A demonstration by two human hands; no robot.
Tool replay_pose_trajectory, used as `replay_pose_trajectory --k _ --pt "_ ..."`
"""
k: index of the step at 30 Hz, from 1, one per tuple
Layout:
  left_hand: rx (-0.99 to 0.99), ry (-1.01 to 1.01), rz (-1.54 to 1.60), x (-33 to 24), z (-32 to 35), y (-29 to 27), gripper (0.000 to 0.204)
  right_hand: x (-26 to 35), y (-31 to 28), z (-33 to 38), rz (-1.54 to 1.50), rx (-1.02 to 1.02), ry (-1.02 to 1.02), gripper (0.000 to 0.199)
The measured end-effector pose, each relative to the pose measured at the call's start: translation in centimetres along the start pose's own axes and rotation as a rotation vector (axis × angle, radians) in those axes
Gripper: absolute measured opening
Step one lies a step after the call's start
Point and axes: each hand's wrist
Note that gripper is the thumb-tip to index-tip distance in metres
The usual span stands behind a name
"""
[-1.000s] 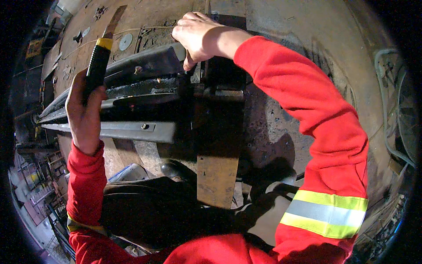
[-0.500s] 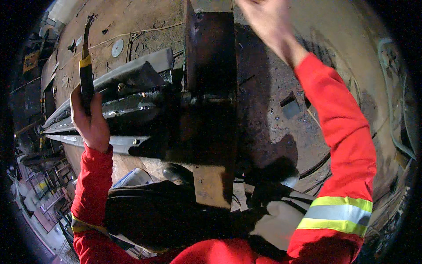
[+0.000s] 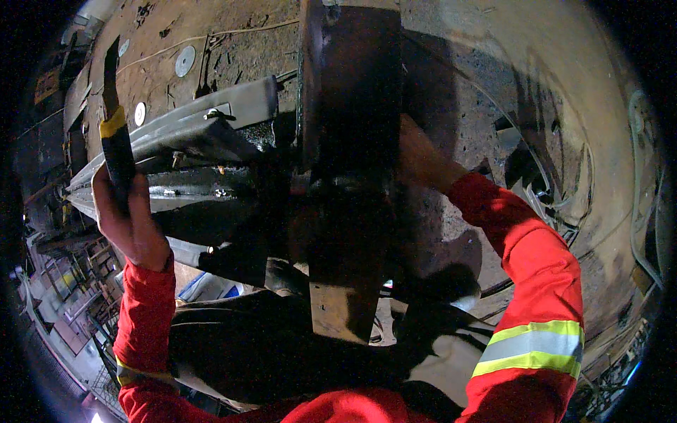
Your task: The person uses a utility knife to scrape and clean the surface of long metal beams resting on a workbench. They systematically remove debris and residue from the edges and flat surfaces of the beams, working along their length.
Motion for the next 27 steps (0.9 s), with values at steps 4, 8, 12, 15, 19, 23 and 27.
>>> replay_pose_trajectory --k 4,8,12,15,19,23,27 --pt "0.028 0.02 0.01 0.0 0.0 -0.2 0.033 -1.8 0.3 0.4 -0.222 -0.019 0.237 0.054" --pt "0.033 0.04 0.034 0.6 0.1 -0.2 0.034 -1.3 -1.2 -0.2 -0.429 -0.121 0.331 0.046" --pt "0.059 0.086 -0.003 0.3 -0.7 -0.4 0.029 -2.1 -3.6 0.0 -0.354 -0.17 0.384 0.042" --pt "0.016 0.144 0.001 1.2 -0.9 -0.3 0.026 -0.5 -4.6 -1.1 -0.55 -0.279 0.511 0.041" --pt "-0.023 0.148 0.01 1.2 -0.9 0.0 0.024 -2.6 -3.8 -0.8 -0.628 -0.348 0.489 0.043" --pt "-0.037 0.112 -0.022 1.5 -2.1 0.1 0.023 -3.2 -4.5 -0.6 -0.604 -0.321 0.348 0.043" --pt "-0.057 0.215 -0.076 1.8 -2.5 0.3 0.025 -1.5 -6.3 -1.1 -0.44 -0.308 0.421 0.036"
Point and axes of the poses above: each hand's wrist, its own z-axis away from the middle knuckle, its own y-axis out of the palm, x = y × z, and after that the axes turned 13 degrees about x, right-handed
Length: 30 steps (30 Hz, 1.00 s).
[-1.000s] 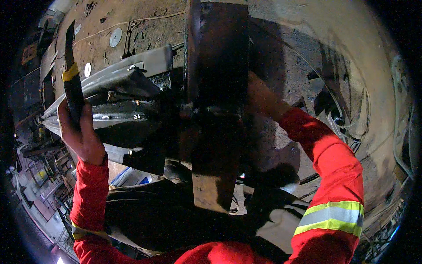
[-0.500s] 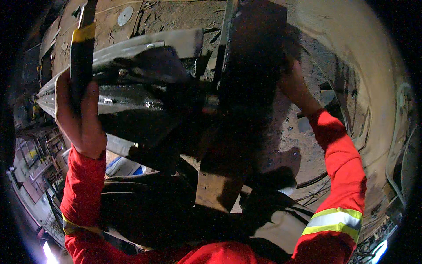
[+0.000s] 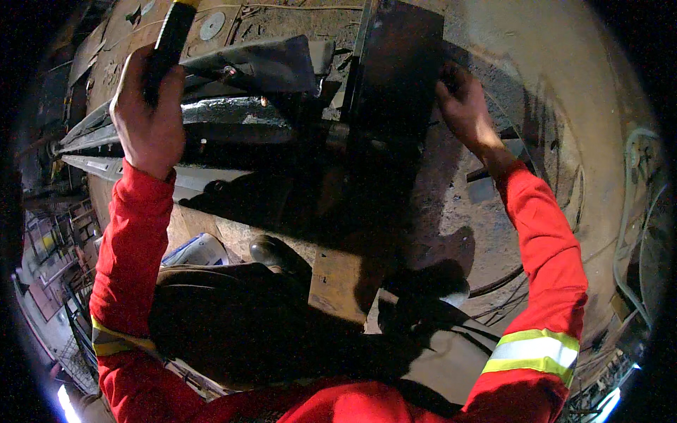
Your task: The person uses a utility knife to scrape and clean the surface of long metal beams resting on a workbench. They systematically remove debris and residue from the edges and flat surfaces of the beams, working along their length.
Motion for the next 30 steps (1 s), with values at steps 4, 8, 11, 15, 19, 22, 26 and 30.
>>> replay_pose_trajectory --k 4,8,11,15,19,22,26,30 --pt "0.007 -0.125 0.04 -0.9 -0.3 -0.2 0.025 2.6 -1.0 0.2 0.092 -0.052 -0.009 0.027" --pt "0.02 -0.11 0.032 -0.9 -0.5 -0.1 0.024 5.6 -2.9 -0.3 0.165 -0.218 -0.093 0.023" --pt "0.025 -0.107 0.026 -0.8 -0.4 0.1 0.024 8.6 -2.2 -0.4 0.222 -0.41 -0.224 0.019" --pt "0.057 -0.124 -0.031 -0.4 -0.2 -0.1 0.023 13.4 -0.3 1.3 0.465 -0.409 -0.546 0.013" --pt "0.056 -0.111 -0.038 -0.2 -0.1 -0.2 0.022 18.6 3.4 6.2 0.152 -0.022 -0.42 0.012" --pt "0.059 -0.1 0.036 -0.3 -0.4 -0.1 0.022 20.0 5.2 8.2 0.199 0.157 -0.345 0.02" --pt "0.159 -0.173 -0.038 -0.6 -0.3 -0.4 0.023 19.3 6.8 8.9 0.515 0.161 -0.503 0.035" --pt "0.076 -0.102 0.024 -0.3 -0.4 -0.1 0.022 18.6 7.8 9.1 0.492 0.192 -0.435 0.045"
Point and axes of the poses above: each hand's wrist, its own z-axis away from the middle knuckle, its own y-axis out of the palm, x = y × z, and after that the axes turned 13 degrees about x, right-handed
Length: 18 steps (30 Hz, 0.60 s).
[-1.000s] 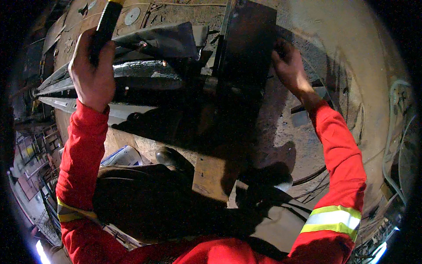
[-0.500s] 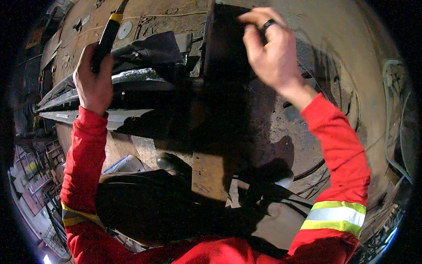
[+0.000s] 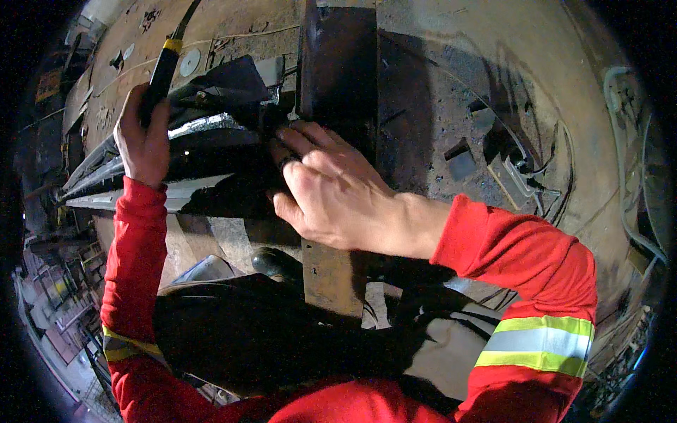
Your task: The person uses a utility knife to scrape and clean the surface of long metal beams resting on a workbench. They systematically remove debris and residue from the edges and flat surfaces of the beams, working along their length.
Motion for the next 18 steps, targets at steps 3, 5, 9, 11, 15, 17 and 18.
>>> replay_pose_trajectory --k 3,5,9,11,15,17,18 --pt "0.002 -0.015 -0.003 0.14 0.07 -0.24 0.023 -0.4 -0.07 -0.6 -0.01 0.023 0.012 0.045" --pt "-0.013 -0.024 -0.014 -0.01 0.13 -0.04 0.023 -0.37 -0.4 -0.74 0.001 0.06 0.01 0.045" --pt "0.03 -0.046 -0.008 -0.25 -0.11 -0.01 0.025 -0.38 0.07 -0.78 0.066 0.038 0.002 0.043" --pt "0.032 -0.039 -0.011 -0.2 -0.08 -0.12 0.025 -0.23 0.21 -0.9 0.076 0.029 -0.003 0.041" --pt "0.027 -0.029 -0.036 0.1 0.09 -0.24 0.027 0.08 0.35 -0.96 0.102 0.049 -0.005 0.04" --pt "0.017 -0.037 -0.017 -0.22 0.06 -0.09 0.027 0.17 0.35 -1.05 0.113 0.056 -0.004 0.039" --pt "0.036 -0.056 -0.031 -0.36 0.03 -0.21 0.028 0.24 0.34 -1.09 0.117 0.058 -0.004 0.039"
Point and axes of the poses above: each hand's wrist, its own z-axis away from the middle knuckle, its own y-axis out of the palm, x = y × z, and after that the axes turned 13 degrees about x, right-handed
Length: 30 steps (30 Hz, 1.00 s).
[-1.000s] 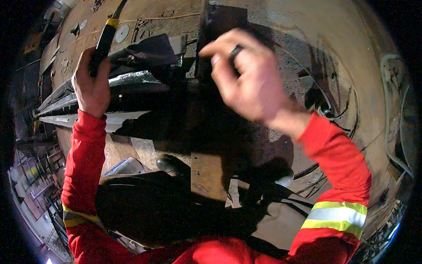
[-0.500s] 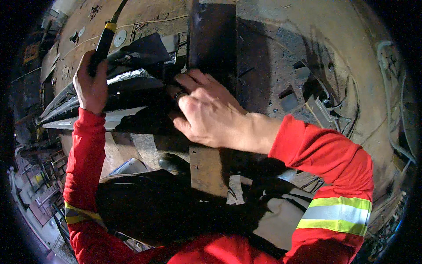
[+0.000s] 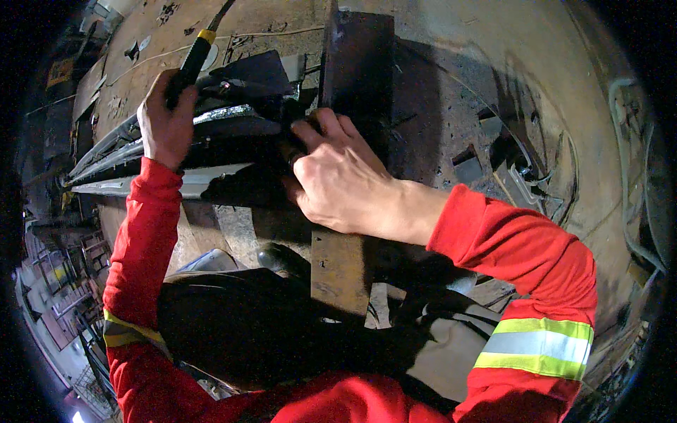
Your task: The person uses a utility knife to scrape and clean the surface of long metal beams resting on a workbench. They systematically remove debris and residue from the edges and flat surfaces of the beams, working along their length.
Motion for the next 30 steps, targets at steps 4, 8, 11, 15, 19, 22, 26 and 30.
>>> replay_pose_trajectory --k 4,8,11,15,19,22,26,30 --pt "0.019 -0.004 0.003 -0.1 0.3 -0.1 0.029 0.7 -0.5 -0.1 0.046 0.052 -0.018 0.034" --pt "0.025 -0.006 -0.015 -0.3 1.0 -0.3 0.028 1.6 -0.4 0.4 0.072 0.077 0.007 0.034" --pt "0.044 -0.037 0.001 -0.2 1.4 -0.2 0.027 2.0 0.3 0.4 0.078 0.023 0.025 0.034" --pt "0.042 -0.02 0.0 -0.4 1.3 -0.4 0.027 1.9 0.2 0.4 0.084 0.038 0.011 0.031" --pt "0.049 -0.045 -0.002 -0.4 1.3 -0.2 0.027 2.0 -0.4 0.5 -0.004 0.09 0.019 0.029" --pt "0.047 -0.033 0.005 -0.2 1.4 -0.4 0.027 1.9 -0.2 0.3 -0.042 0.091 0.009 0.027" --pt "0.031 0.001 0.004 0.1 1.3 -0.1 0.027 1.3 -2.2 -0.6 -0.341 0.087 0.149 0.022" --pt "0.044 -0.011 0.001 0.0 1.6 -0.1 0.027 -1.1 -4.9 -1.3 -0.833 -0.257 0.22 0.03"
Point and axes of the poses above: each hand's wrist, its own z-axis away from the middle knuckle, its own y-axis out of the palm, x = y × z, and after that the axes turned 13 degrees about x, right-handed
